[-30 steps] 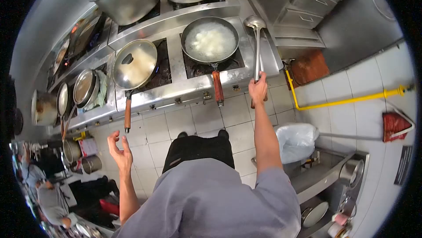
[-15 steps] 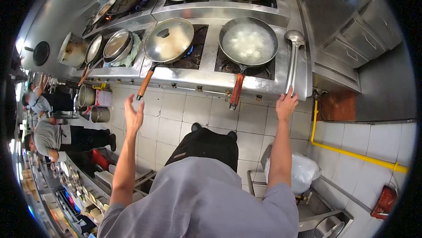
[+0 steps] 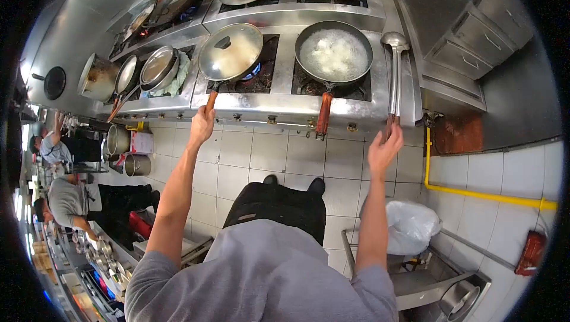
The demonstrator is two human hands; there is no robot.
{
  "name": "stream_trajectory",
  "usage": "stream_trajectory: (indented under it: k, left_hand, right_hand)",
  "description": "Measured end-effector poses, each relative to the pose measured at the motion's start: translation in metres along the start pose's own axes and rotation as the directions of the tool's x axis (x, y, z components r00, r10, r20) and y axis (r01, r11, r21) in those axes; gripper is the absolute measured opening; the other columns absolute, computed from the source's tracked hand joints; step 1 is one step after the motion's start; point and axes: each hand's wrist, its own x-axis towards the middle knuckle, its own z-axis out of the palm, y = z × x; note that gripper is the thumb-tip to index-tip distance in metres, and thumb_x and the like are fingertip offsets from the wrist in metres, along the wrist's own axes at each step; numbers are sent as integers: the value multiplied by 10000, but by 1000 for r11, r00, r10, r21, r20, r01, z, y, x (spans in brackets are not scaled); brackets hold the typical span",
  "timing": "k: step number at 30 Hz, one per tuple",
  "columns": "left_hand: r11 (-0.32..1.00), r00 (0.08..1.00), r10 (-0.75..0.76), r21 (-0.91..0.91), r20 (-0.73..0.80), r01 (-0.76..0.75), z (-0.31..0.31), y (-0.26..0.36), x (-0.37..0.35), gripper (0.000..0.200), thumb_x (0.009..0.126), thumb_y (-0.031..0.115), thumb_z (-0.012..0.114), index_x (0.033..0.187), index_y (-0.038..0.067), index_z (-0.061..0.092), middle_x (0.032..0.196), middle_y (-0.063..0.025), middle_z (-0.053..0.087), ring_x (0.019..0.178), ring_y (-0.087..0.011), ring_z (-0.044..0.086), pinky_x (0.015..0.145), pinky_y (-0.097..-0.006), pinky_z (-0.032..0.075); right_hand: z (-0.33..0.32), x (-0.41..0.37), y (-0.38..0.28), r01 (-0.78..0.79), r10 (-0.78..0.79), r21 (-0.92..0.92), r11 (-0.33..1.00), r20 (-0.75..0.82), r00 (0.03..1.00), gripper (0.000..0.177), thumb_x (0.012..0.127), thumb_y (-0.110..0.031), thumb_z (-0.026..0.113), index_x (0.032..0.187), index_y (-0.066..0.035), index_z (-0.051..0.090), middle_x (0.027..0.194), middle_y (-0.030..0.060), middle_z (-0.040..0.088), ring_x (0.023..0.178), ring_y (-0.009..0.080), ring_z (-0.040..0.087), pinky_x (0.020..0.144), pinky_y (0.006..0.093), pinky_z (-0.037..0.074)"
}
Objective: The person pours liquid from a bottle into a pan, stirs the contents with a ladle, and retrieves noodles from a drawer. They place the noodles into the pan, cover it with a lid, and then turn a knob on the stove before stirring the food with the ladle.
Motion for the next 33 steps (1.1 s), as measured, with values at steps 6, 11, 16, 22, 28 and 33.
stream_trajectory:
  k: [6, 11, 16, 22, 28, 33]
  left_hand:
    - [1000, 999, 21, 2, 46, -21, -9, -10, 1, 389, 947, 351, 522, 1132, 9, 529, 917, -299, 650, 920, -505, 600, 810, -561, 451]
    - [991, 992, 65, -126, 109, -51, -13, -38, 10, 402, 947, 337, 527, 1181, 11, 513, 978, -286, 646, 958, -470, 612, 842, -522, 455]
    - [834, 940, -23, -511, 342, 206, -13, -59, 19, 427, 970, 358, 507, 1222, 14, 509, 934, -120, 631, 753, -251, 621, 636, -391, 499]
    - [536, 860, 49, -740, 508, 406, -17, -114, 6, 512, 990, 516, 405, 1246, 89, 526, 913, -36, 606, 716, -111, 537, 598, -287, 453]
    - [627, 724, -3, -563, 690, 539, 37, -208, -11, 400, 984, 423, 481, 1150, 72, 574, 876, -33, 638, 732, -115, 565, 620, -304, 475]
    - [548, 619, 80, -553, 781, 627, 46, -208, -28, 431, 997, 453, 437, 1181, 81, 551, 987, -70, 652, 824, -153, 594, 687, -323, 496]
  right_hand:
    - [1, -225, -24, -350, 203, 198, 916, 525, 826, 516, 817, -220, 706, 1253, 3, 542, 1277, 215, 535, 1215, 364, 488, 1043, 421, 368]
    - [-18, -340, -77, -819, 342, -214, 532, 939, -24, 786, 851, -551, 642, 1366, 14, 461, 1296, 141, 550, 1200, 217, 502, 1023, 326, 386]
    - [-21, -383, -130, -837, 425, -345, 425, 892, -151, 975, 818, -644, 618, 1457, 24, 309, 1422, 165, 436, 1291, 249, 437, 1067, 334, 353]
    - [-33, -435, -191, -896, 431, -343, 281, 880, -201, 1182, 772, -727, 600, 1496, 69, 111, 1524, 207, 271, 1396, 290, 300, 1137, 382, 256]
    - [-55, -505, -191, -917, 378, -396, 39, 856, -354, 822, 869, -664, 536, 1369, -17, 448, 1287, 116, 572, 1102, 214, 554, 859, 358, 442]
    - [-76, -550, -194, -938, 365, -343, -50, 868, -337, 763, 881, -708, 462, 1233, -40, 566, 1102, 70, 665, 784, 157, 641, 487, 295, 467]
